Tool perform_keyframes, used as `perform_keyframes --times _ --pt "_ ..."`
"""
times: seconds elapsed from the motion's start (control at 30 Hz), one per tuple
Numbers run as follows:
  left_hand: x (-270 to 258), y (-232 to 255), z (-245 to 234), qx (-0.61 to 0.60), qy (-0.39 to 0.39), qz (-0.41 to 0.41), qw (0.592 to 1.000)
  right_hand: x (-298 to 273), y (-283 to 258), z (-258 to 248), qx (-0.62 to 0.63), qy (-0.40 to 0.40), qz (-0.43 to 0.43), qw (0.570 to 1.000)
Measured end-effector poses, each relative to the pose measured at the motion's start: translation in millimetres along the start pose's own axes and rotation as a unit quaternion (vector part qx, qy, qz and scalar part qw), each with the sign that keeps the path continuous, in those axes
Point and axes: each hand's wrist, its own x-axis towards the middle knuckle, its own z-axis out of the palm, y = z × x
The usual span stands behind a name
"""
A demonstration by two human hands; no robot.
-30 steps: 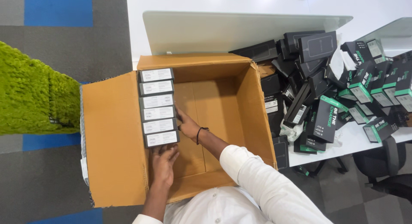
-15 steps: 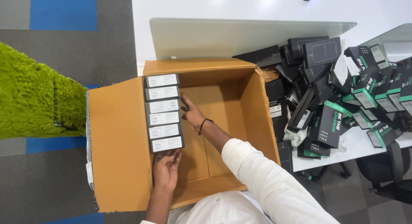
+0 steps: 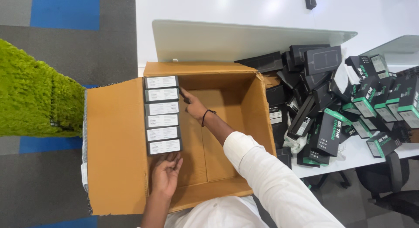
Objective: The person packs small product boxes into a larger cardboard shipping box, handling one item at a time, checking the contents of one box, and unwrapping a small white cable before continuing to stack the items.
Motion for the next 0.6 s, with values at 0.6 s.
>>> perform_keyframes --times 0.6 --pt "-23.8 -99.1 20.6 0.019 0.035 0.049 0.998 -318.9 -13.7 -227.1 -0.115 0.466 -0.211 0.852"
